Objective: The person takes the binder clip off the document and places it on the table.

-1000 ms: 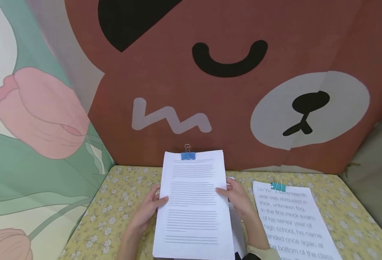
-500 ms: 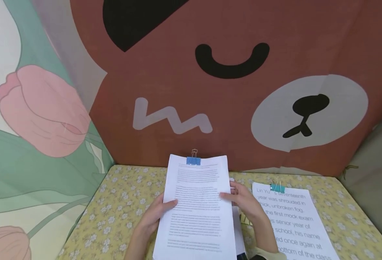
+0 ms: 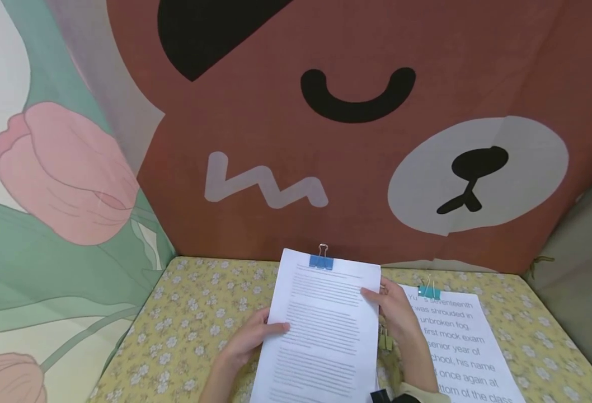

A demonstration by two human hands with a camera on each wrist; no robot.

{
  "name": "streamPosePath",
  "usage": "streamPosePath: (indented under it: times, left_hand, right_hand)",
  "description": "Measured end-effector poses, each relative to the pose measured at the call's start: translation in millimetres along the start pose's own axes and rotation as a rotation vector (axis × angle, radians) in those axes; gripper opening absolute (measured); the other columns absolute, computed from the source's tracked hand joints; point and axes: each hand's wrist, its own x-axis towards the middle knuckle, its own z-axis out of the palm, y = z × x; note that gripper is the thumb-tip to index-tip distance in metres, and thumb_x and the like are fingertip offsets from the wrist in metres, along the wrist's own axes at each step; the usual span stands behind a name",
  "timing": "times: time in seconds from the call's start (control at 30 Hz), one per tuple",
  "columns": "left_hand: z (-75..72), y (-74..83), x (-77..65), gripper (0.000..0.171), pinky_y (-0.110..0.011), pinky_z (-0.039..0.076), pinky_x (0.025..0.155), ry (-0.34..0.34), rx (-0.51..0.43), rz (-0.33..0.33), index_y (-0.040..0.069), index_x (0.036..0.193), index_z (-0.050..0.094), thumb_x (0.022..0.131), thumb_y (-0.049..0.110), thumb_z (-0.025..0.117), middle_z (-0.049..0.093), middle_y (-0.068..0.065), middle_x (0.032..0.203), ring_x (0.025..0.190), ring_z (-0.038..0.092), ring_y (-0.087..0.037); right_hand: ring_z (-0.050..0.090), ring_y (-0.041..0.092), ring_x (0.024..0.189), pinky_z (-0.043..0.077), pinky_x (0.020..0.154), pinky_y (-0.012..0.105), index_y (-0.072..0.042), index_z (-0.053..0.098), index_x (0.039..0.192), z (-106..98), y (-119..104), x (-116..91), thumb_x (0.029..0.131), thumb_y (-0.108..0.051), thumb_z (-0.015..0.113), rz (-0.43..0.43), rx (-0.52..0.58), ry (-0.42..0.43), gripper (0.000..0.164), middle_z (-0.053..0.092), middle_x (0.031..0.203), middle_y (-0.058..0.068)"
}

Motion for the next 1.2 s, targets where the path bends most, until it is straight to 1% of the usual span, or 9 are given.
streamPosePath:
  times: [0.2,0.43,0.5,0.63,0.77,0.83,0.93,1.07,1.2]
  left_hand:
    - [5.3,-4.0,5.6,0.045,-0.036,0.06,0.085,0.033,0.012,-0.009,-0.006,0.141,0.056,0.101,0.014,0.063,0.072,-0.018,0.119,0.1,0.074,-0.027]
    - [16.4,-11.5,9.8,0.046,-0.04,0.061,0.086,0.111,-0.054,0.003,-0.001,0.145,0.053,0.102,0.014,0.062,0.073,-0.018,0.117,0.099,0.075,-0.03]
    - [19.9,-13.3,10.4,0.047,-0.04,0.061,0.086,0.113,-0.057,0.007,-0.002,0.146,0.052,0.102,0.012,0.061,0.072,-0.019,0.117,0.099,0.074,-0.03]
    - [25.5,-16.9,13.1,0.048,-0.041,0.06,0.088,0.104,-0.064,0.0,-0.001,0.147,0.05,0.101,0.01,0.06,0.072,-0.019,0.118,0.101,0.074,-0.032]
    - [27.6,-18.9,15.1,0.049,-0.04,0.06,0.087,0.102,-0.055,0.005,-0.001,0.148,0.05,0.101,0.01,0.06,0.072,-0.019,0.116,0.099,0.074,-0.031]
    - [27.4,-18.6,15.1,0.048,-0.039,0.06,0.087,0.105,-0.05,0.008,-0.001,0.147,0.051,0.101,0.011,0.06,0.072,-0.018,0.115,0.099,0.074,-0.03]
    - [26.5,-17.3,15.1,0.048,-0.039,0.06,0.087,0.105,-0.049,0.011,0.0,0.147,0.051,0.101,0.011,0.06,0.072,-0.018,0.116,0.099,0.074,-0.03]
    - [26.8,-16.0,16.0,0.049,-0.04,0.06,0.087,0.107,-0.059,0.008,0.0,0.147,0.052,0.1,0.01,0.06,0.072,-0.018,0.116,0.099,0.074,-0.031]
    - [28.7,-17.3,16.6,0.048,-0.04,0.06,0.086,0.111,-0.068,0.001,-0.001,0.146,0.052,0.1,0.009,0.06,0.073,-0.018,0.114,0.097,0.074,-0.03]
  right_hand:
    - [0.074,0.022,0.092,0.06,0.074,0.033,0.007,0.049,0.146,-3.6,-0.5,0.9,0.104,-0.001,0.056,-0.01,-0.016,-0.047,0.044,0.074,0.112,0.015]
    - [0.075,0.022,0.091,0.06,0.075,0.033,0.007,0.053,0.143,0.0,-0.9,2.1,0.104,-0.006,0.059,0.004,-0.027,-0.071,0.042,0.075,0.11,0.014]
    - [0.074,0.02,0.089,0.059,0.074,0.032,0.008,0.052,0.143,-0.8,-2.1,1.0,0.105,-0.01,0.059,0.009,-0.019,-0.031,0.042,0.075,0.11,0.013]
    - [0.069,0.014,0.093,0.056,0.078,0.028,0.006,0.053,0.142,-5.1,-8.7,-3.4,0.107,-0.019,0.058,0.009,-0.058,0.138,0.042,0.071,0.117,0.01]
    - [0.06,0.024,0.118,0.05,0.1,0.038,0.003,0.054,0.141,-8.5,-24.1,-2.9,0.108,-0.027,0.057,-0.051,-0.175,0.23,0.044,0.062,0.134,0.018]
    - [0.053,0.031,0.129,0.043,0.108,0.049,0.002,0.054,0.141,-9.8,-33.9,1.5,0.107,-0.03,0.058,-0.112,-0.252,0.207,0.047,0.057,0.141,0.02]
    - [0.048,0.039,0.135,0.038,0.112,0.059,0.003,0.055,0.141,-10.8,-47.0,11.5,0.107,-0.031,0.059,-0.221,-0.358,0.094,0.048,0.055,0.143,0.024]
    - [0.052,0.043,0.133,0.043,0.108,0.06,0.006,0.056,0.14,-6.0,-56.6,29.5,0.107,-0.03,0.06,-0.302,-0.467,-0.104,0.049,0.058,0.14,0.025]
    - [0.055,0.044,0.13,0.048,0.105,0.058,0.007,0.058,0.138,2.4,-56.0,46.1,0.106,-0.029,0.061,-0.306,-0.557,-0.213,0.048,0.061,0.137,0.025]
